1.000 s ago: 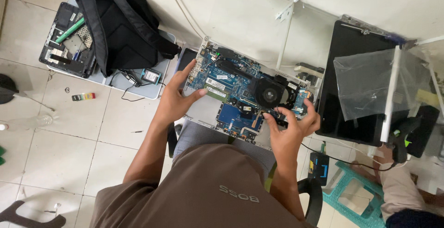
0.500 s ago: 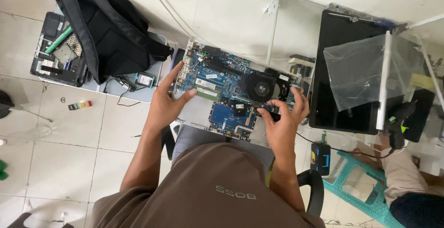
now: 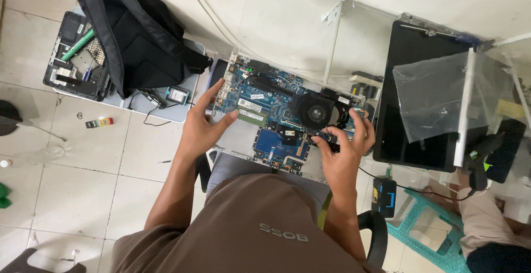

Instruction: The person works on a disassembled desktop computer motherboard placed on their lap. They reposition the board, then use a screwdriver to tighten screws on the motherboard and its components. The person continues to adjust and secure parts of the motherboard throughout the clip.

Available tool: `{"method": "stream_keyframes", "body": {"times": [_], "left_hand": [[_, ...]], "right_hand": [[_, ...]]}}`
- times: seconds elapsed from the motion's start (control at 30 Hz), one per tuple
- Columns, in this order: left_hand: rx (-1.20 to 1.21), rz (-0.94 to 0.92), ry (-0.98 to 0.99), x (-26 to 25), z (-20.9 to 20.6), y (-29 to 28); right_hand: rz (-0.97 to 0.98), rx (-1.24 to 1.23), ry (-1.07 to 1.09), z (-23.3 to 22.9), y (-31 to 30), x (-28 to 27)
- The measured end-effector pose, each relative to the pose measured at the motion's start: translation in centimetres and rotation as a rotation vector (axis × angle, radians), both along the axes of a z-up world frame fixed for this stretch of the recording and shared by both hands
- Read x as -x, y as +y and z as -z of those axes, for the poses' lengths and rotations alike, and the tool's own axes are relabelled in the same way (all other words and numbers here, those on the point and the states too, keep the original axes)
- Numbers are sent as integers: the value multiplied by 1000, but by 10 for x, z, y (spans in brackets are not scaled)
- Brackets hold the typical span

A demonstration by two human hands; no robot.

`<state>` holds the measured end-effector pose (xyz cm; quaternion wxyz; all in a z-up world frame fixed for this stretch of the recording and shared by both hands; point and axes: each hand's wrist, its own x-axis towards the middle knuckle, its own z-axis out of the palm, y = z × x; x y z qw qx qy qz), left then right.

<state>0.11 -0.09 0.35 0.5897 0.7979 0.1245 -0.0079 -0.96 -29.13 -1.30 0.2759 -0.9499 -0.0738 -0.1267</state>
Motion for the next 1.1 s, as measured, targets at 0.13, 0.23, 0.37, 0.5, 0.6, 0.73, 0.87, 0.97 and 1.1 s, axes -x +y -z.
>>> {"method": "stream_keyframes", "body": {"times": [0.13,0.23,0.37,0.5,0.6,0.73,0.87,0.97,1.1], "left_hand": [[16,-17,3,2,13,3],[10,-24,4,1,14,3],[-22,-8,28,0,9,3],[-19,-16,62,-1,2,1],[13,11,57,0,2,6],[58,-11,-11,-1,9,10],[41,-6,-32,1,-2,8],[47,43,-3,-3,4,13],[49,58,92,-4,15,17]], "right_hand": [[-7,2,9,-2,1,-1],[-19,-13,9,-3,2,-4],[10,-5,38,-2,2,-3],[-3,12,35,1,0,-4],[-23,-15,12,2,-1,-1],[-21,-20,-42,8,-4,1],[-43,19,-94,10,-9,0],[-40,74,-88,1,-3,2],[-44,128,-75,-9,2,3]]}}
